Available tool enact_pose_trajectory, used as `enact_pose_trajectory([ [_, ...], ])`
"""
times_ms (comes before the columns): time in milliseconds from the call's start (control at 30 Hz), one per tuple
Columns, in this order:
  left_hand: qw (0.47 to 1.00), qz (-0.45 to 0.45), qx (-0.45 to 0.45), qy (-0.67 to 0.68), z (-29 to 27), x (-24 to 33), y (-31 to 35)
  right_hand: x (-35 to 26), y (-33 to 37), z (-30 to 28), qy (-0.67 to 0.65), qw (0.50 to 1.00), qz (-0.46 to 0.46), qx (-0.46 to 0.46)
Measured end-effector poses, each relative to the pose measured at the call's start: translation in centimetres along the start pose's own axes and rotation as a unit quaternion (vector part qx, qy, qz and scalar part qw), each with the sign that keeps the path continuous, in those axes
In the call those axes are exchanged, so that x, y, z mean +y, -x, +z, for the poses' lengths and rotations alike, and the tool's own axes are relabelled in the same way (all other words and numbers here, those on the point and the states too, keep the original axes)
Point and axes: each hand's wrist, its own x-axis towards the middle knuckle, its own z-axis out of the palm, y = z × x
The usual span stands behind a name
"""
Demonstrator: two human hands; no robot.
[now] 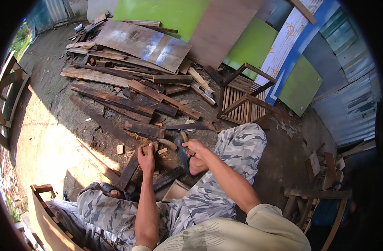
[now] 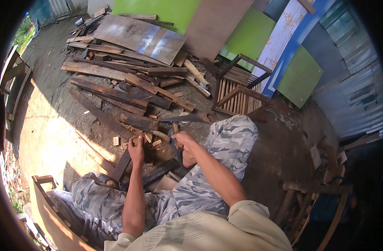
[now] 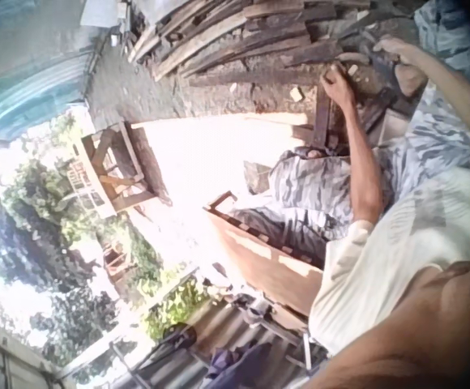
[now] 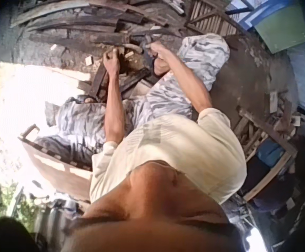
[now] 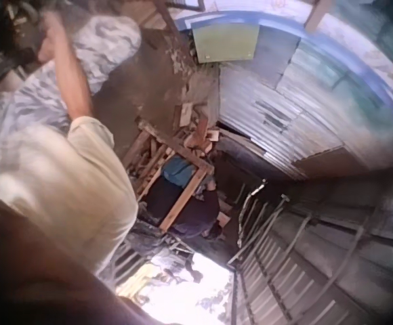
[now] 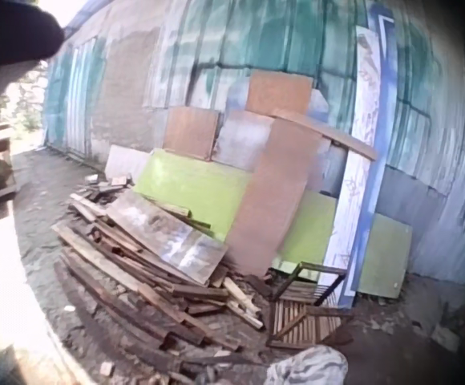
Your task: The person sits on the ground and uses a hammer to break small pieces of wood into smaller fragments. They repeatedly position the wood between their legs and strike it with the hammer, collecting the resulting pieces.
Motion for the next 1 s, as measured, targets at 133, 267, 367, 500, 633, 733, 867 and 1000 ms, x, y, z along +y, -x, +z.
enact_pose_trajectory([
  [133,0.998,-0.026,0.051,0.038,-0.5,1.6,-0.9,0.7,1.9,1.9,0.139,0.985,-0.080,-0.066],
  [267,0.984,-0.061,0.101,0.130,-4.4,-2.3,-3.6,0.2,4.8,6.9,0.300,0.939,-0.113,-0.121],
  [367,0.963,-0.100,0.142,0.208,-6.8,-3.0,-4.1,0.4,6.6,9.3,0.293,0.930,-0.186,-0.118],
  [500,0.943,-0.103,0.192,0.250,-9.3,-4.9,-3.6,3.0,5.7,10.8,0.254,0.894,-0.360,-0.087],
  [633,0.909,-0.108,0.275,0.295,-11.4,-6.9,-2.8,2.5,6.3,12.0,0.323,0.876,-0.354,-0.047],
  [733,0.894,-0.128,0.329,0.278,-11.3,-6.5,-2.3,3.2,6.6,12.6,0.391,0.872,-0.286,-0.062],
  [867,0.901,-0.134,0.328,0.251,-11.0,-6.2,-2.0,4.6,5.8,12.9,0.445,0.839,-0.306,-0.076],
  [1000,0.895,-0.138,0.332,0.263,-11.1,-7.6,-2.0,3.8,7.8,14.4,0.373,0.835,-0.390,-0.105],
])
